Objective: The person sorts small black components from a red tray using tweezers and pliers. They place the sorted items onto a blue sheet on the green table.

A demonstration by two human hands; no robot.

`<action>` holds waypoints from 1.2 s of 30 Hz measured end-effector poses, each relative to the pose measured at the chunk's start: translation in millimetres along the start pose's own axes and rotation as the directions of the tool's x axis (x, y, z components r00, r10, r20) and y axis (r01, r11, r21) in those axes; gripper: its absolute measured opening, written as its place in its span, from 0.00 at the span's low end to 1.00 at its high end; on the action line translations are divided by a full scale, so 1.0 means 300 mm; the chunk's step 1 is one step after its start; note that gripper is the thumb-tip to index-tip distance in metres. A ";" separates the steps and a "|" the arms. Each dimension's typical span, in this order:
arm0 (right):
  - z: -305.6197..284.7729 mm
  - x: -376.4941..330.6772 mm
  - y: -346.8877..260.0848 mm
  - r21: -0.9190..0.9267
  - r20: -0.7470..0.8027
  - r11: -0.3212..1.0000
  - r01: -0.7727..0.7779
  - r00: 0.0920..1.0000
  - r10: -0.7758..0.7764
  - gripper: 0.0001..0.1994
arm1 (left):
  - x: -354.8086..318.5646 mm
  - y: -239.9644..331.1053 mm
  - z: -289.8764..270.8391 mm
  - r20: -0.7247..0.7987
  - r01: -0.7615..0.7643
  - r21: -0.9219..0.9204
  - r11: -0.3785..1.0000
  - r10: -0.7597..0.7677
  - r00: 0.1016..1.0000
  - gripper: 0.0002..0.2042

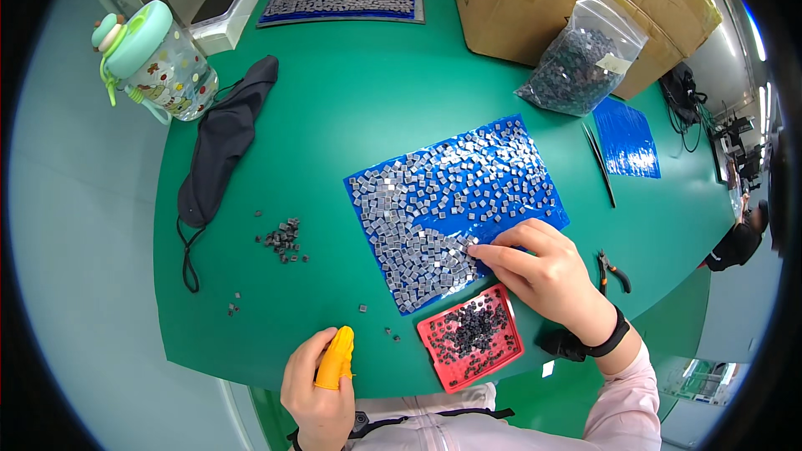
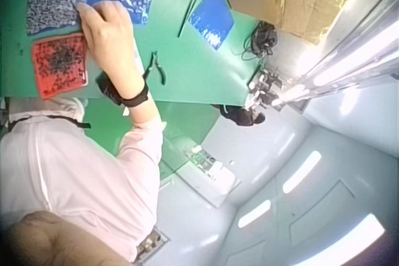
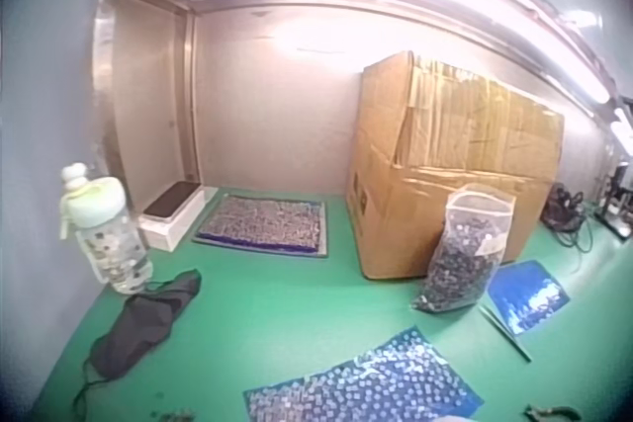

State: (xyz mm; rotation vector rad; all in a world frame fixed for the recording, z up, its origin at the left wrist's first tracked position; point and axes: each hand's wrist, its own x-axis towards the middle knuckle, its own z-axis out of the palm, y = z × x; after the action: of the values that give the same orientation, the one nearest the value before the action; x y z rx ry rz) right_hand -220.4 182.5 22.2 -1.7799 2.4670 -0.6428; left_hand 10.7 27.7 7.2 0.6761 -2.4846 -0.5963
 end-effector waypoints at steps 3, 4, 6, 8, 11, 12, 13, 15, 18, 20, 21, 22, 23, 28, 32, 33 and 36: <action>0.000 0.000 -0.001 0.000 0.003 1.000 0.006 1.000 -0.006 0.15 | -0.007 0.003 -0.001 0.016 0.047 -0.007 0.999 -0.047 0.999 0.11; 0.000 0.003 -0.004 0.001 0.002 1.000 0.011 1.000 -0.011 0.15 | -0.018 0.011 -0.001 0.029 0.106 -0.019 0.994 -0.105 0.994 0.14; -0.002 0.004 -0.005 0.008 0.002 1.000 0.007 1.000 -0.007 0.15 | -0.017 0.011 0.001 0.027 0.104 -0.021 0.994 -0.104 0.994 0.14; -0.006 -0.007 0.002 0.000 0.005 1.000 -0.016 1.000 0.016 0.14 | 0.002 -0.001 0.011 -0.001 -0.015 -0.003 1.000 0.015 1.000 0.09; -0.004 0.007 -0.012 0.023 -0.012 1.000 -0.017 1.000 0.017 0.12 | 0.002 0.005 -0.023 -0.007 -0.012 0.023 1.000 0.012 1.000 0.09; -0.003 0.005 -0.012 0.027 -0.018 0.999 -0.026 0.999 0.026 0.11 | 0.000 0.004 -0.023 -0.007 -0.012 0.025 1.000 0.013 1.000 0.09; -0.002 0.005 -0.014 0.031 -0.024 0.999 -0.033 0.999 0.034 0.10 | -0.002 0.003 -0.024 -0.007 -0.013 0.028 1.000 0.013 1.000 0.09; -0.001 -0.002 -0.010 0.024 -0.018 0.999 -0.041 0.999 0.041 0.09 | -0.003 0.000 -0.012 0.002 -0.022 0.017 1.000 0.021 1.000 0.09; 0.001 -0.013 -0.001 0.011 -0.015 0.999 -0.053 0.998 0.053 0.09 | -0.003 -0.004 0.005 0.017 -0.038 -0.002 0.999 0.038 0.999 0.09; -0.001 0.001 -0.010 0.025 -0.018 0.999 -0.033 0.999 0.034 0.09 | -0.006 -0.002 -0.016 0.005 -0.039 0.018 0.999 0.039 0.999 0.09; -0.002 0.002 -0.010 0.023 -0.014 0.999 -0.030 0.999 0.031 0.09 | -0.006 -0.002 -0.016 0.005 -0.039 0.011 0.999 0.039 0.999 0.09; -0.004 0.002 -0.010 0.021 -0.010 0.999 -0.027 1.000 0.027 0.09 | -0.006 -0.002 -0.016 0.004 -0.038 0.005 0.999 0.038 0.999 0.09; -0.005 0.001 -0.010 0.022 -0.006 0.999 -0.028 1.000 0.029 0.09 | -0.006 -0.003 -0.016 0.003 -0.038 -0.002 0.999 0.038 0.999 0.09; -0.006 -0.006 -0.005 0.030 0.004 0.999 -0.042 0.999 0.042 0.09 | -0.006 0.000 -0.012 0.006 -0.033 -0.012 0.999 0.033 0.999 0.09; -0.006 0.002 -0.012 0.047 0.004 0.998 -0.030 1.000 0.030 0.09 | -0.009 0.006 -0.027 -0.001 -0.017 -0.008 1.000 0.017 1.000 0.08; -0.008 0.000 -0.008 0.046 0.006 0.998 -0.034 0.999 0.034 0.09 | -0.007 0.004 -0.021 0.003 -0.034 -0.013 0.999 0.034 0.999 0.08; -0.012 -0.017 0.002 0.037 0.010 0.998 -0.058 0.998 0.058 0.09 | -0.014 -0.001 0.006 0.017 0.024 -0.071 0.997 -0.023 1.000 0.10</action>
State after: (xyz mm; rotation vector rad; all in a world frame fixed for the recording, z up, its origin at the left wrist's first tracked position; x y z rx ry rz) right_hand -220.2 188.6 24.1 -1.6878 2.4731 -0.6705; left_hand 12.9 30.2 4.3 0.6763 -2.4606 -0.6981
